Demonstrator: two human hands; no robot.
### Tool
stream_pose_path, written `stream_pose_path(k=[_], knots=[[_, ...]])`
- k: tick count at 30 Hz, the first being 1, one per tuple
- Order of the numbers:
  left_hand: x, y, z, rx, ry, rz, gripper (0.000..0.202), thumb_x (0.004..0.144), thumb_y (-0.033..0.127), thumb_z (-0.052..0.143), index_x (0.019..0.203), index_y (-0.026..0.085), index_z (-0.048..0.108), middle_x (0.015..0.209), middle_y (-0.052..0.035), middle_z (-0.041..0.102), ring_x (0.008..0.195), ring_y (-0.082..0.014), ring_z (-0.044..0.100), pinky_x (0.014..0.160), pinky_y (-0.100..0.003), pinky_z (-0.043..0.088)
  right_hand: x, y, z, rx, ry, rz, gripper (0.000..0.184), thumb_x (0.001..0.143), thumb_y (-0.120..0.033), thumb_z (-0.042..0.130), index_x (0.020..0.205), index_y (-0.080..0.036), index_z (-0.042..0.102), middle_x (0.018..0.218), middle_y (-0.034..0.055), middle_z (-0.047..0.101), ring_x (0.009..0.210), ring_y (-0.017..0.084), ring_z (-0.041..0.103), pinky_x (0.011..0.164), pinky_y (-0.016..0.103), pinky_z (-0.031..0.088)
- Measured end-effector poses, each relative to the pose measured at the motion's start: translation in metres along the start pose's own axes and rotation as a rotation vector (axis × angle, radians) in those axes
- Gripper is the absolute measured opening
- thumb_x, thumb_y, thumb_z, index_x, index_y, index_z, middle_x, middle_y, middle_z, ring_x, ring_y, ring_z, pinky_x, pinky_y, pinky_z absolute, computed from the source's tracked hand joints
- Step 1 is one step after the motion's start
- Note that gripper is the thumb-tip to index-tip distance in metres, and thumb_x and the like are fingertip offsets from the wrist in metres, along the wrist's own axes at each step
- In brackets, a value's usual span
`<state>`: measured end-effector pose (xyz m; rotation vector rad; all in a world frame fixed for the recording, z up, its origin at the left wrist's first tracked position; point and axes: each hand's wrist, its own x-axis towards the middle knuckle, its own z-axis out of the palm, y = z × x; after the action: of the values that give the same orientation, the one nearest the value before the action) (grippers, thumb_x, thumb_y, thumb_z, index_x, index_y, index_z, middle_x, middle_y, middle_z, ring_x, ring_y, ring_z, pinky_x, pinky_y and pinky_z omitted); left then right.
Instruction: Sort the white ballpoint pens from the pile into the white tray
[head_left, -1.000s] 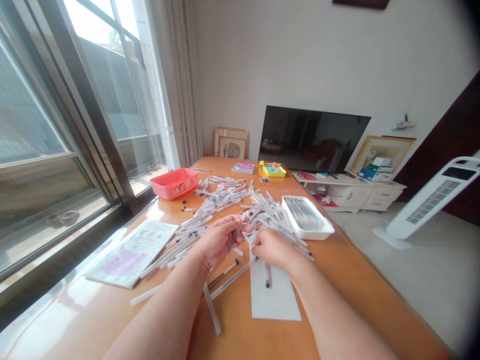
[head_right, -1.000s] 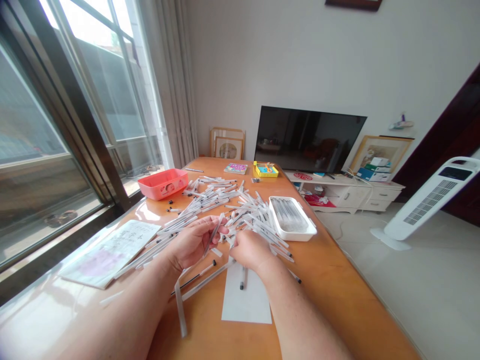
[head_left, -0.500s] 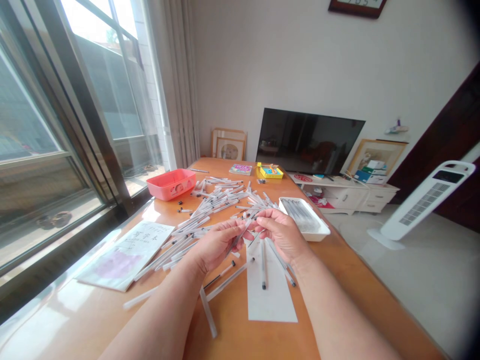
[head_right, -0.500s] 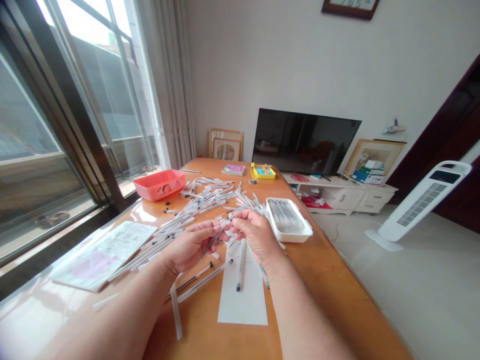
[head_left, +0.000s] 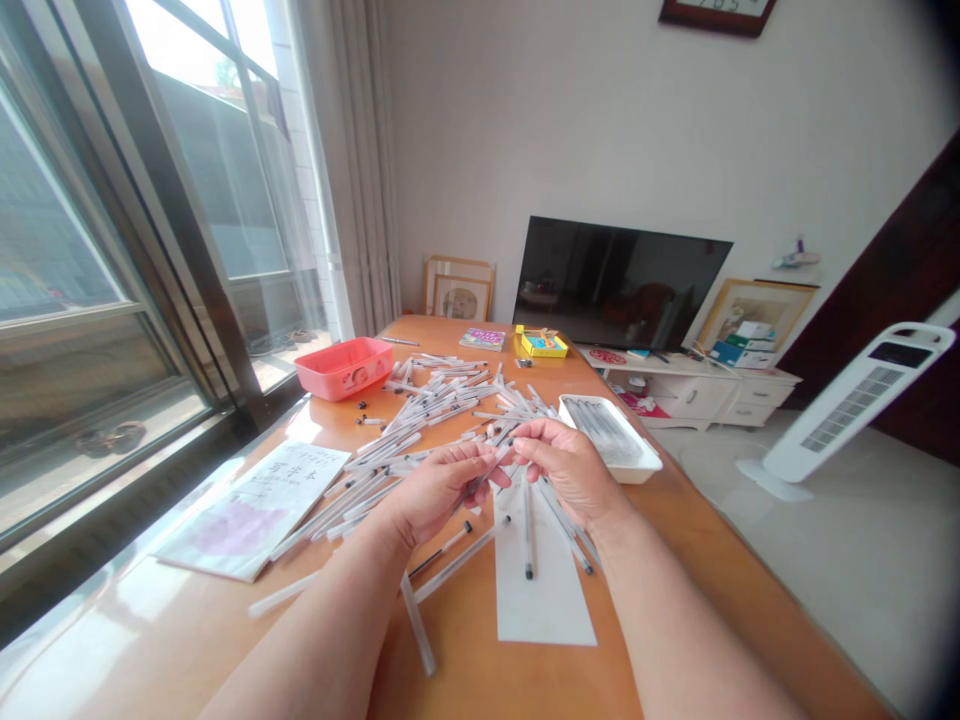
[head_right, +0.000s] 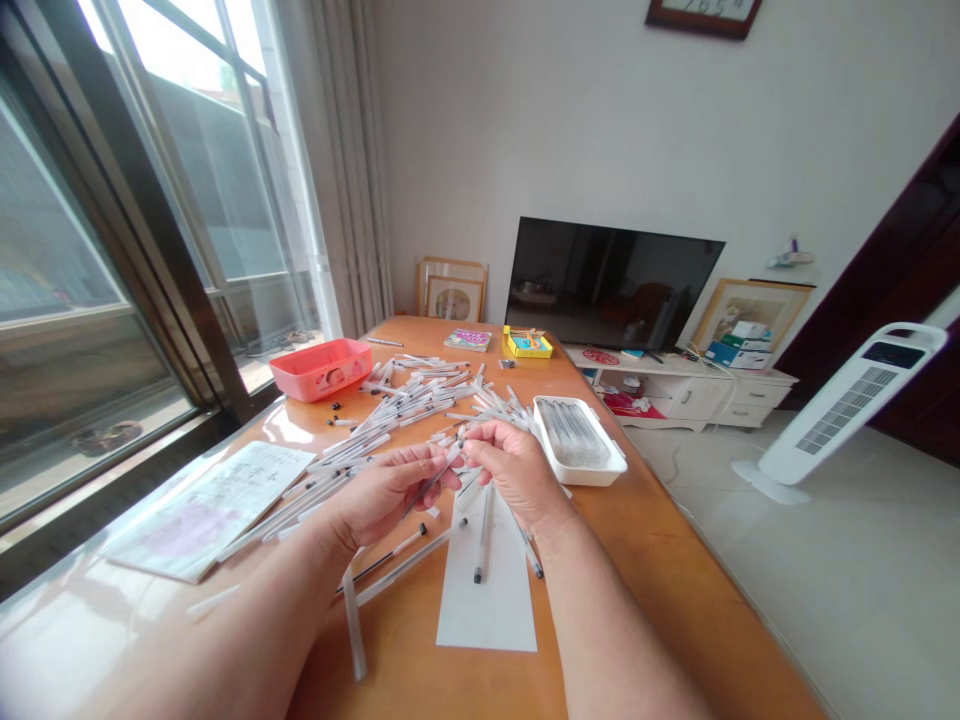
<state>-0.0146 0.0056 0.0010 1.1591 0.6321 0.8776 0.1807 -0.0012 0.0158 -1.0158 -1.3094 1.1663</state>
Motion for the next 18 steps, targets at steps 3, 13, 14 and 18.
stream_pose_path(k=[3, 13, 14, 18], knots=[[-0.0001, -0.0003, -0.0001, 0.003, 0.001, -0.002, 0.028, 0.086, 0.039, 0.070, 0.091, 0.012, 0.072, 0.089, -0.0130, 0.073, 0.060, -0.0105, 0.050, 0.057, -0.025, 0.038, -0.0011, -0.0017, 0.0003, -0.012, -0.005, -0.002, 0.023, 0.077, -0.035, 0.073, 0.092, -0.019, 0.071, 0.078, 0.0027, 0.069, 0.075, 0.017, 0.061, 0.057, 0.025, 0.043], [-0.0017, 0.0027, 0.0022, -0.005, 0.013, -0.017, 0.030, 0.083, 0.040, 0.073, 0.093, 0.012, 0.075, 0.090, -0.0135, 0.073, 0.059, -0.0097, 0.050, 0.056, -0.025, 0.037, -0.0015, -0.0022, -0.0001, -0.033, -0.013, 0.009, 0.022, 0.077, -0.035, 0.072, 0.092, -0.019, 0.071, 0.077, 0.0023, 0.068, 0.074, 0.018, 0.062, 0.058, 0.026, 0.043], [-0.0020, 0.0028, 0.0025, -0.005, 0.011, -0.018, 0.030, 0.083, 0.040, 0.073, 0.093, 0.012, 0.075, 0.090, -0.0135, 0.073, 0.058, -0.0095, 0.050, 0.056, -0.025, 0.037, -0.0015, -0.0023, 0.0000, -0.034, -0.015, 0.009, 0.021, 0.077, -0.034, 0.072, 0.092, -0.019, 0.071, 0.077, 0.0022, 0.068, 0.074, 0.017, 0.061, 0.058, 0.026, 0.043], [-0.0030, 0.0030, 0.0034, 0.004, -0.003, -0.008, 0.029, 0.085, 0.040, 0.071, 0.091, 0.012, 0.074, 0.091, -0.0133, 0.073, 0.059, -0.0091, 0.050, 0.057, -0.025, 0.037, -0.0019, -0.0026, 0.0000, -0.039, -0.021, 0.005, 0.020, 0.077, -0.033, 0.072, 0.092, -0.019, 0.071, 0.079, 0.0029, 0.069, 0.076, 0.018, 0.062, 0.057, 0.026, 0.042]])
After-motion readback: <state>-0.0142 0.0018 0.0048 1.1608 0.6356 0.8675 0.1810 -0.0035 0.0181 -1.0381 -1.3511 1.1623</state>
